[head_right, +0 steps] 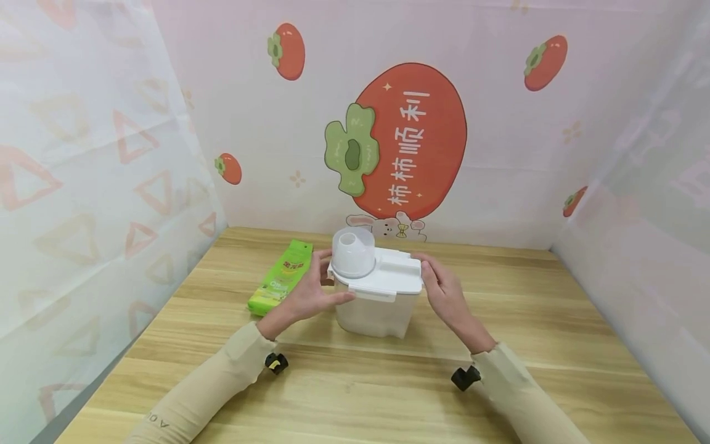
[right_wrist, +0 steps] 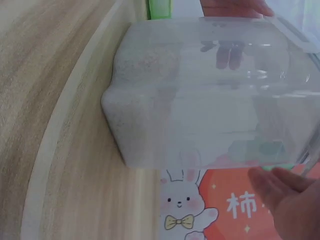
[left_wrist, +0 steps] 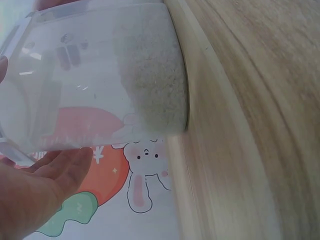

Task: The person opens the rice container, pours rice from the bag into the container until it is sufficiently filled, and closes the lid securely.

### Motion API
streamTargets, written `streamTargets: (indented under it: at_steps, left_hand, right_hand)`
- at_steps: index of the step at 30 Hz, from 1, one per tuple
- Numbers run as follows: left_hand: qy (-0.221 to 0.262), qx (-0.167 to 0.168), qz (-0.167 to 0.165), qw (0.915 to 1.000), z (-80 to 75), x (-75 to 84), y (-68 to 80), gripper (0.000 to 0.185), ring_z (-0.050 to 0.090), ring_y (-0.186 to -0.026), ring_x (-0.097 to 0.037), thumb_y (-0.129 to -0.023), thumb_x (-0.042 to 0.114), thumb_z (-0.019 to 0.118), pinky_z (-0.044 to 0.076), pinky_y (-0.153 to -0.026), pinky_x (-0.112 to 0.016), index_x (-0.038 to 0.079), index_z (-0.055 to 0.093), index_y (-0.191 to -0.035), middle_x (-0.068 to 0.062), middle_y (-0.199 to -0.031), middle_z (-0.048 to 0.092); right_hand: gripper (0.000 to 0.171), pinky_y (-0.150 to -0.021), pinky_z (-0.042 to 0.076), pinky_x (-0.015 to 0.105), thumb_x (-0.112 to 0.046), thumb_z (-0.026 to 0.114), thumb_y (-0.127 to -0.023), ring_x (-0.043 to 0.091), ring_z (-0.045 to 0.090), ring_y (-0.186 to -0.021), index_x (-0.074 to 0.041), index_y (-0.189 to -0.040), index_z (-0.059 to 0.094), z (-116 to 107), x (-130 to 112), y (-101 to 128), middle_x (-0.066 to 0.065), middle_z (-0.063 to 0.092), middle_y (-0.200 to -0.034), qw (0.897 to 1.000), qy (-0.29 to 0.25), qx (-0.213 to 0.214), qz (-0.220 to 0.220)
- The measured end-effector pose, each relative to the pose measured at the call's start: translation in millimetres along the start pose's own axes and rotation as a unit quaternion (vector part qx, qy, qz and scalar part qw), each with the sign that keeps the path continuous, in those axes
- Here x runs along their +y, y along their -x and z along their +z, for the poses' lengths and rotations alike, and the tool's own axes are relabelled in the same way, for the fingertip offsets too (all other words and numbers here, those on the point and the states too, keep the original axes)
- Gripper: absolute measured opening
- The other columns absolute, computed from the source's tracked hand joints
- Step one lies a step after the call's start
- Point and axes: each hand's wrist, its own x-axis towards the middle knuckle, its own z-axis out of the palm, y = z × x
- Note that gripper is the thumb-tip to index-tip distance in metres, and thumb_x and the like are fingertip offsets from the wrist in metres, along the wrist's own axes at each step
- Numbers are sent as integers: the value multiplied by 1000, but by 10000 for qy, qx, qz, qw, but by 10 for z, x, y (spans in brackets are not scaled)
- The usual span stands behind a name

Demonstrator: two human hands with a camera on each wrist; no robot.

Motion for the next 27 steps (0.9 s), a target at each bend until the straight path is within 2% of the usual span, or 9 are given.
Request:
streamTargets:
  at_steps: [4,8,13,20,27]
  left_hand:
    - [-35,-94,41,9999,-6,-6,2,92,61,-116,-23,-75,28,86,55,-91,-34,16,22,-141,-13,-135,56]
    - [-166,-135,166,9996,-14,-19,-2,91,62,-113,-24,-79,28,83,55,-92,-36,15,20,-144,-15,-137,55]
    - [-81,-203,246,9995,-22,-26,-15,91,59,-122,-31,-81,26,81,54,-97,-42,16,20,-148,-16,-142,50]
    - [254,-152,185,9994,-15,-42,-51,85,50,-133,-38,-88,20,74,50,-101,-49,10,20,-153,-17,-152,40]
    - [300,283,-82,9991,-12,-96,-101,73,57,-126,-37,-91,22,70,54,-97,-43,13,30,-151,-21,-141,53]
  right_hand:
    - [37,-86,49,12,-17,35,-107,-2,59,-104,-4,-136,55,-13,37,-3,-6,61,-127,9978,-541,-337,153]
    - [39,-86,50,12,-20,34,-108,-1,59,-104,-2,-138,53,-29,71,-3,-22,58,-124,9959,-741,-467,218]
    - [40,-88,49,12,-20,34,-108,-1,58,-106,-2,-138,52,-42,86,8,-20,57,-125,9957,-755,-484,251]
    - [36,-84,46,15,-18,38,-107,1,56,-103,-8,-136,57,-54,62,46,-24,56,-123,9983,-347,-372,288]
    - [33,-82,47,14,-11,44,-104,2,56,-101,-8,-133,58,-32,23,85,-23,57,-124,9980,-416,-453,125]
